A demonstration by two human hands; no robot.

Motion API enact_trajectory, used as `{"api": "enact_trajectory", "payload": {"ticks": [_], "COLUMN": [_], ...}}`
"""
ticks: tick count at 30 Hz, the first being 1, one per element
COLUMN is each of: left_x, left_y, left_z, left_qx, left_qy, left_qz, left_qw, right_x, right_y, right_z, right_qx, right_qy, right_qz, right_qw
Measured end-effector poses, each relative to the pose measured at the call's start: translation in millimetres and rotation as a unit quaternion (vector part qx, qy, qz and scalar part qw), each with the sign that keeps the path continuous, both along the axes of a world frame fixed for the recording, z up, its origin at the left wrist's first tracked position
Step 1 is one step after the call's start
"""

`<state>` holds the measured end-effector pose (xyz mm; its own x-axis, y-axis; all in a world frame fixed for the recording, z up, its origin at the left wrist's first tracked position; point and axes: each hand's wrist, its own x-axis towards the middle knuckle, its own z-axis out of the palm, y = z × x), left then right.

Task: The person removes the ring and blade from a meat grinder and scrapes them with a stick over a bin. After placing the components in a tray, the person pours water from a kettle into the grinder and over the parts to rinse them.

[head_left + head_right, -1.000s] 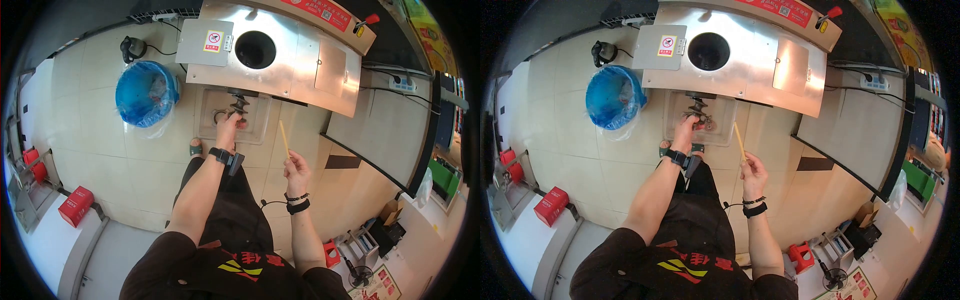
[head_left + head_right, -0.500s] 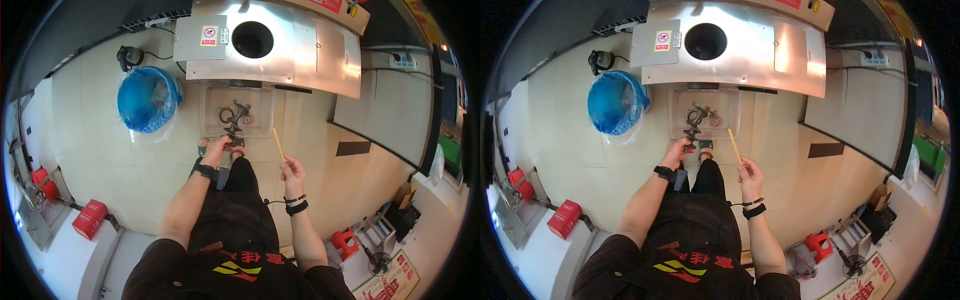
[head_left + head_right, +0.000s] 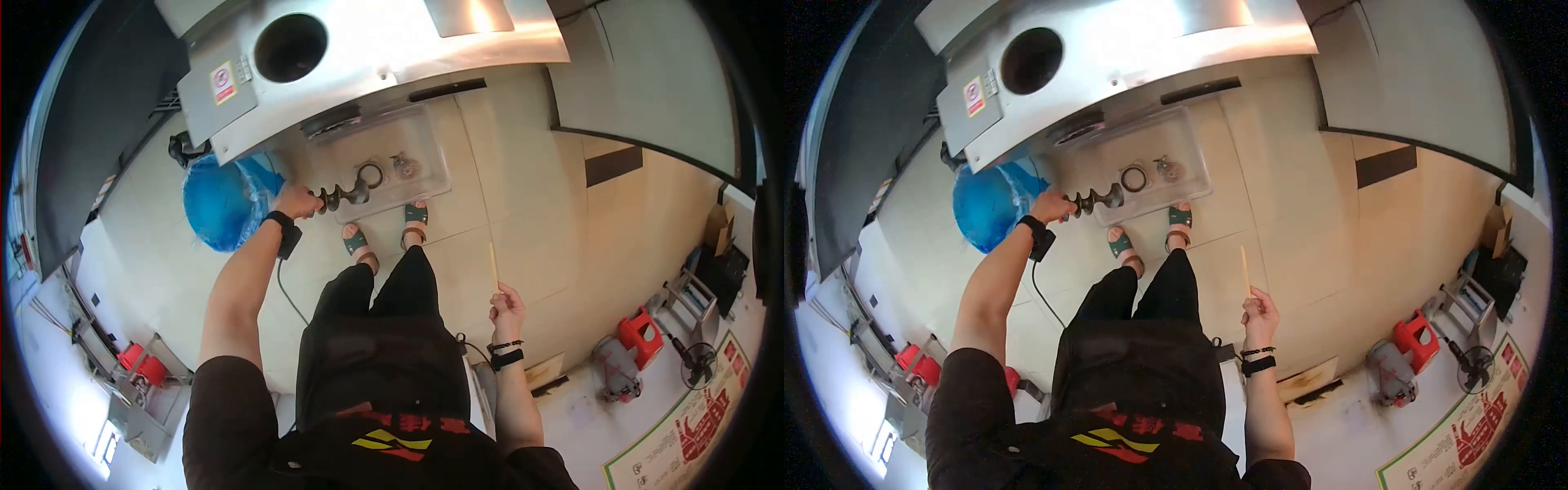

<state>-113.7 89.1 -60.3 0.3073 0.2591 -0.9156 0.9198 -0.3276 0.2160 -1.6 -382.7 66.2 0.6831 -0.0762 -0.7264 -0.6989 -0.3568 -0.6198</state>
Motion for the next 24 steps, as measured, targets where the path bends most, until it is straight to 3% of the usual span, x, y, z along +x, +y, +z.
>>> {"api": "enact_trajectory", "payload": {"ticks": [2,7,10,11,13,14,16,17,19,20,22,24], "left_x": [24.3,51.0,57.1,55.8,57.2,64.1,89.5,108.2,136.4,145.4,152.4,158.8], "left_y": [-5.0,-39.6,-56.5,-66.2,-86.6,-94.9,-120.7,-137.6,-161.5,-170.7,-185.5,-193.4], "left_z": [-18.6,-125.1,-186.9,-208.3,-248.9,-262.8,-275.1,-292.3,-316.4,-326.2,-347.5,-363.9], "left_qx": [0.120,0.200,0.020,0.021,-0.042,-0.041,-0.096,-0.097,-0.122,-0.125,-0.201,-0.230], "left_qy": [0.053,0.030,0.060,0.063,0.000,0.002,-0.016,-0.013,0.020,0.021,-0.014,-0.024], "left_qz": [-0.145,-0.196,-0.049,-0.054,0.118,0.116,0.307,0.304,0.483,0.481,0.627,0.648], "left_qw": [0.981,0.960,0.997,0.996,0.992,0.992,0.947,0.948,0.867,0.868,0.753,0.726], "right_x": [4.6,17.8,17.5,15.1,12.1,9.7,2.9,5.5,7.6,10.7,13.9,14.5], "right_y": [-4.2,-22.0,-35.7,-41.5,-46.7,-50.2,-56.6,-58.9,-58.0,-58.9,-60.5,-62.2], "right_z": [-8.9,-41.6,-62.1,-69.6,-80.9,-87.2,-99.1,-107.6,-110.2,-112.5,-115.7,-124.1], "right_qx": [0.003,-0.004,-0.021,-0.019,-0.023,-0.031,-0.032,-0.033,-0.044,-0.046,-0.036,-0.054], "right_qy": [0.002,0.017,0.031,0.028,0.031,0.031,0.034,0.041,0.048,0.046,0.053,0.044], "right_qz": [-0.018,-0.067,-0.086,-0.094,-0.096,-0.093,-0.114,-0.121,-0.143,-0.145,-0.166,-0.162], "right_qw": [1.000,0.998,0.996,0.995,0.995,0.995,0.992,0.991,0.988,0.987,0.984,0.984]}}
